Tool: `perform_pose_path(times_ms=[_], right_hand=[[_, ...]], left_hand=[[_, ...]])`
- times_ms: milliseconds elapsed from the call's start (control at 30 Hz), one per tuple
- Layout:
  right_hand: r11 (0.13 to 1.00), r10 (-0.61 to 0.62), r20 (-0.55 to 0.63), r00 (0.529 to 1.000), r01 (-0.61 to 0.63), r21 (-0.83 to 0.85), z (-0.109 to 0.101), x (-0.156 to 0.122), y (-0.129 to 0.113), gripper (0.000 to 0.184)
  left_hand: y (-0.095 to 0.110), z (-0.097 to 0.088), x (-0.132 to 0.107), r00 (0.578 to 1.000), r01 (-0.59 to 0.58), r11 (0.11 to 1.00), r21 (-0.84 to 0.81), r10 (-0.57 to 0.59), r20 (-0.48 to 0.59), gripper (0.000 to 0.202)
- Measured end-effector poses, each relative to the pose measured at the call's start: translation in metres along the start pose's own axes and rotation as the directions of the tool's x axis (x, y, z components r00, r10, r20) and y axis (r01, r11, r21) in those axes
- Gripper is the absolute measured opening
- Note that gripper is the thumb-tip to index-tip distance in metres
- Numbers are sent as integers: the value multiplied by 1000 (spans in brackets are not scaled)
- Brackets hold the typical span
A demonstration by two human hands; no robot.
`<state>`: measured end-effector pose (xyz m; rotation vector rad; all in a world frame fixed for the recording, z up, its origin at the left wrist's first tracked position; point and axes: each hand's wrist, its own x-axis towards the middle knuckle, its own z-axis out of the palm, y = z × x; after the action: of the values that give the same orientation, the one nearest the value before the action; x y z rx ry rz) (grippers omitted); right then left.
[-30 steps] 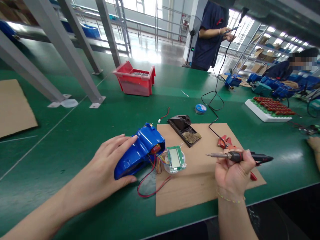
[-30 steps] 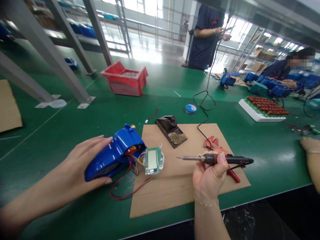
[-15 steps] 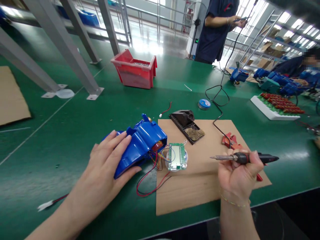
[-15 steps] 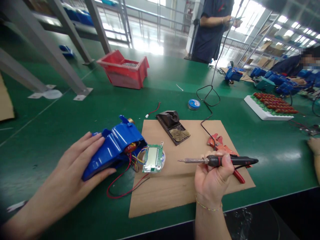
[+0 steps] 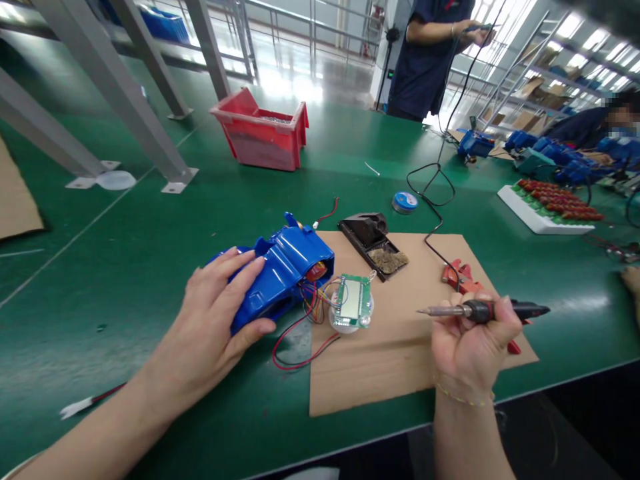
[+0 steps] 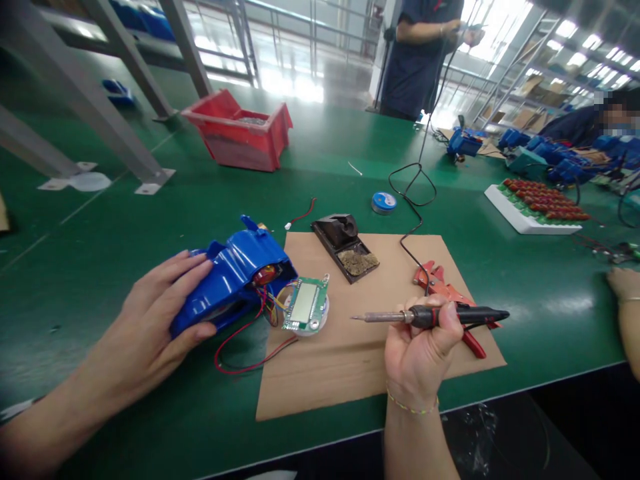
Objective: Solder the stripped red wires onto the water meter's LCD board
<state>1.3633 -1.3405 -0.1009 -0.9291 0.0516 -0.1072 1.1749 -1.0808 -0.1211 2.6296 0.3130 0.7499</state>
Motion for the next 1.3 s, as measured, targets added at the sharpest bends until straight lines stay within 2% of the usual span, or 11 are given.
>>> perform_pose_path(times_ms=[100, 167, 200, 300, 400, 467, 600, 767, 1067, 1200, 1300], right_hand=[[999, 23, -15, 1000, -22, 46, 0, 1, 0, 33], [998, 36, -30, 999, -34, 56, 1, 1, 1, 33], [997, 46, -37, 998, -43, 62, 1, 1, 1, 33], [993, 83, -63, 995, -77, 87, 3, 0, 1, 33], [993, 78, -93, 993, -68, 100, 6, -2, 0, 30], [994, 55, -85, 995, -46, 102, 7, -2, 0, 30], [994, 60, -70, 996, -53, 100, 8, 2, 1, 32], [989, 84, -57, 995, -77, 124, 8, 1, 1, 31], [974, 123, -68, 990, -107, 200, 7, -1, 0, 29], [976, 113, -68, 991, -98, 193, 7, -1, 1, 28], [980, 104, -79, 991, -89, 177, 4, -1, 1, 28]], left_hand=[[24, -7, -4, 996, -10, 997, 71, 17, -89, 67], [44, -12, 0, 978, -125, 985, 116, 142, -151, 63], [53, -13, 7, 963, -218, 967, 132, 235, -131, 61], [73, -13, 38, 883, -469, 859, 207, 454, 118, 60], [79, -4, 72, 806, -575, 779, 250, 487, 338, 79], [78, 5, 86, 774, -597, 772, 216, 485, 407, 87], [74, 19, 96, 741, -597, 793, 124, 485, 464, 83], [74, 17, 97, 756, -564, 823, 76, 477, 448, 99], [82, 14, 100, 746, -518, 849, 102, 390, 539, 122], [82, 13, 103, 700, -578, 810, 98, 430, 570, 133], [82, 11, 113, 631, -637, 769, 55, 480, 609, 112]])
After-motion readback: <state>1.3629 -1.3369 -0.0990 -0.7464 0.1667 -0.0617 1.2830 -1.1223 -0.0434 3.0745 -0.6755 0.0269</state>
